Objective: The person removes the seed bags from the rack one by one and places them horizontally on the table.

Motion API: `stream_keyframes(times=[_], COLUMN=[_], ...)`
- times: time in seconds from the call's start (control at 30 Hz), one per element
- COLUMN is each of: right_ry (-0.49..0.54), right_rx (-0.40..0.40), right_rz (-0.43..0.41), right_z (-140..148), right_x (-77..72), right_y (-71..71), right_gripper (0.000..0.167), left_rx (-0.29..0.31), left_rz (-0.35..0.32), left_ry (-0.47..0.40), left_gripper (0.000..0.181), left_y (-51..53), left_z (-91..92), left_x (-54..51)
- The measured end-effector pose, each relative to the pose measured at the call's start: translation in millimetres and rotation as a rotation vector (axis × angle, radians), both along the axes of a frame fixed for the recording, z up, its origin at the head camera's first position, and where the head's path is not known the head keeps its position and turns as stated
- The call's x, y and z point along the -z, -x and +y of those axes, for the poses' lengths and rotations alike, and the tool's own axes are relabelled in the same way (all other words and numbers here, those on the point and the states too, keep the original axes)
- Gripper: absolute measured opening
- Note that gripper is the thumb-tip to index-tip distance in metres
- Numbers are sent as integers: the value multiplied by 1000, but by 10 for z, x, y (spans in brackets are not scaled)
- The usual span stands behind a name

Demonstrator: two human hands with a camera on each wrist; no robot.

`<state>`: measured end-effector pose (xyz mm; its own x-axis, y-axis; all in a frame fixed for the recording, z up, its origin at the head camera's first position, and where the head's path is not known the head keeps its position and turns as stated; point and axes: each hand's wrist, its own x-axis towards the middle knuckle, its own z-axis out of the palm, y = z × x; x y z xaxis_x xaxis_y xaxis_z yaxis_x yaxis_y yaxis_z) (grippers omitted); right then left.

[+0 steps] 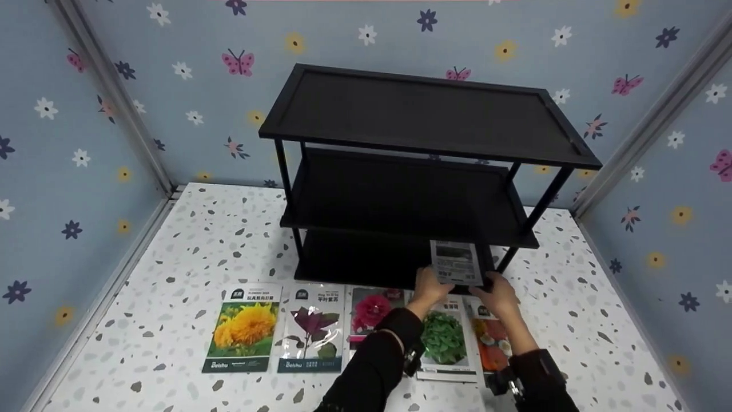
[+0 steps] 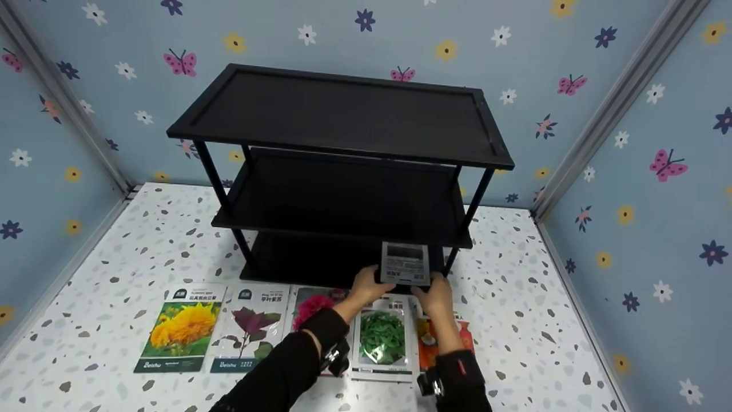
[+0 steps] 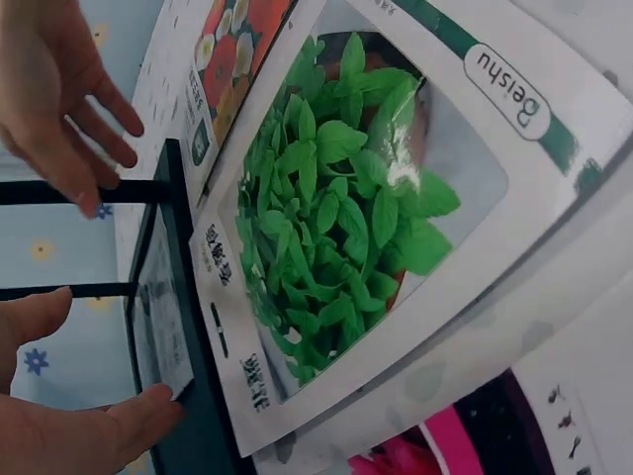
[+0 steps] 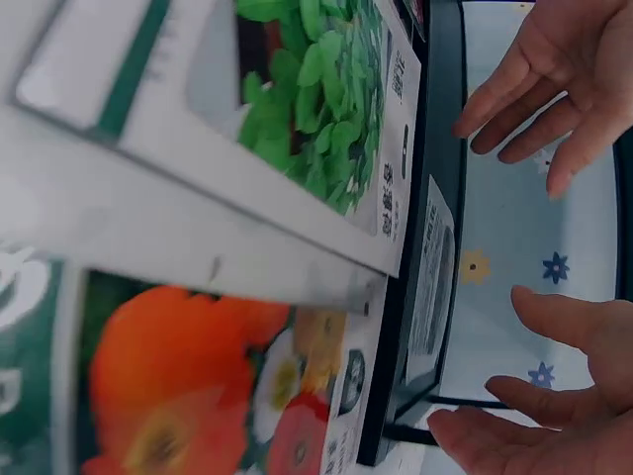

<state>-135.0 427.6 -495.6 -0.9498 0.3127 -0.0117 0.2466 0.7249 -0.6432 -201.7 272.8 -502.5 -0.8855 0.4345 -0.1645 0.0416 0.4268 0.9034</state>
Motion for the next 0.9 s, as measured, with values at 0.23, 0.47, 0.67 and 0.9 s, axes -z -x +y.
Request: stream_keyframes(times=[0.23, 0.47, 0.67, 0.9], right_ry=[-37, -95, -86, -66], right_rx=[23, 82, 112, 102], right_rz=[-37, -84, -89, -133], right_z=[244, 494, 421, 707], right_x=[365, 812, 799, 1169], right_y=[414, 706, 732, 967], right_gripper=[64, 74, 69, 80], left_rx=[-70, -125, -158, -179], left_rz=[-179, -255, -321, -361], left_ry=[-111, -189, -232, -265], left_gripper=[63, 66, 65, 62], left_y=[25, 29, 53, 107], left_z=[94, 168, 177, 160], left_x=[121, 128, 97, 62])
